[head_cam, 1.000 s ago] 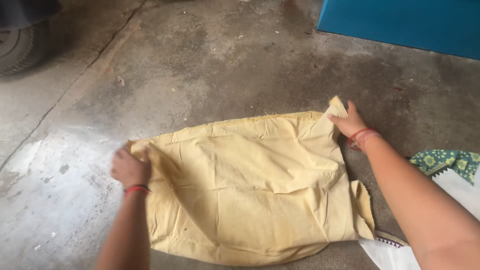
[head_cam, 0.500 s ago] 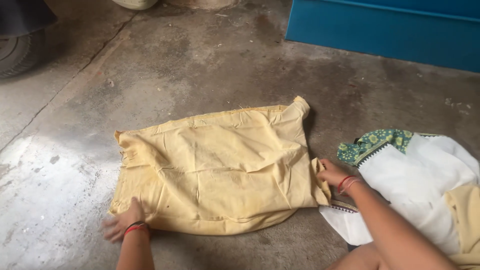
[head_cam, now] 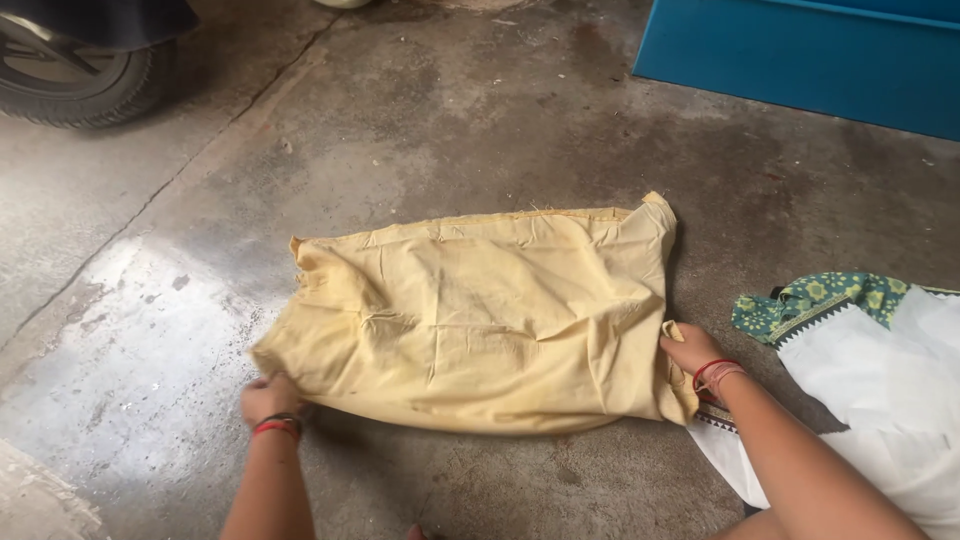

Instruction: Fold a piece of yellow cloth sequentially on the concrete floor.

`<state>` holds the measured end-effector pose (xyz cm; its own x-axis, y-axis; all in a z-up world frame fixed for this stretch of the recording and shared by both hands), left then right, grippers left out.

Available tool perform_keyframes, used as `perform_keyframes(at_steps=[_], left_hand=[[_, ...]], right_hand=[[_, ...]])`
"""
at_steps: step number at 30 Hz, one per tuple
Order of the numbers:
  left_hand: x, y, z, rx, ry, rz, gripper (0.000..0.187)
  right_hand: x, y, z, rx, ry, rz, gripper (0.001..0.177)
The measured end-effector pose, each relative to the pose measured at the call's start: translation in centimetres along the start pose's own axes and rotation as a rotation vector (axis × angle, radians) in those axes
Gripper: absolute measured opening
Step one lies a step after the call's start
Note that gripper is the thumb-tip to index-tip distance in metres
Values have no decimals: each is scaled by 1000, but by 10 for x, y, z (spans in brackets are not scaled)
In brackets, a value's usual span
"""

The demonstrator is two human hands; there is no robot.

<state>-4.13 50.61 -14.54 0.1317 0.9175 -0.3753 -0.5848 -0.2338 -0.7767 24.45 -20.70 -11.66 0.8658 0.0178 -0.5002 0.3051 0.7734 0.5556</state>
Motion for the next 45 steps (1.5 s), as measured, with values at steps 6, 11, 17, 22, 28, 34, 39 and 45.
perform_keyframes(at_steps=[6, 11, 17, 22, 28, 34, 39, 45], left_hand=[[45, 30, 62, -136, -231, 61, 43], [53, 62, 54, -471, -125, 114, 58], [-23, 14, 42, -347, -157, 37, 89], [-91, -22, -7, 426, -327, -394, 111], [-296, -69, -110, 467, 476, -1299, 20], [-396, -14, -161, 962, 988, -1560, 44], [-366, -22, -145, 896, 717, -1340, 19], [-383, -47, -87, 807, 1098, -1554, 13]], right_hand=[[20, -24, -27, 316, 226, -93, 32], [-10, 1, -37, 333, 315, -228, 34], [-5, 14, -23, 323, 124, 0, 53], [-48, 45, 10, -370, -316, 339, 52], [-103, 56, -34, -502, 197, 804, 21], [-104, 45, -48, -623, 0, 976, 27], [-79, 6, -26, 521, 476, 22, 38], [-108, -27, -6, 432, 657, -287, 38]])
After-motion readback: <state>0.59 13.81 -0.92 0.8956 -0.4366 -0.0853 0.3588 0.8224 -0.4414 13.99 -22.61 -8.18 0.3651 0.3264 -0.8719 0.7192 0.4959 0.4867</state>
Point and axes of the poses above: each hand's wrist, its own x-axis towards the middle knuckle, its own z-axis out of the back of the hand, y = z × x, the point moved 7 cm from there along x, towards the middle knuckle, and after that the axes turned 3 degrees about y, right-handed, at the moved point
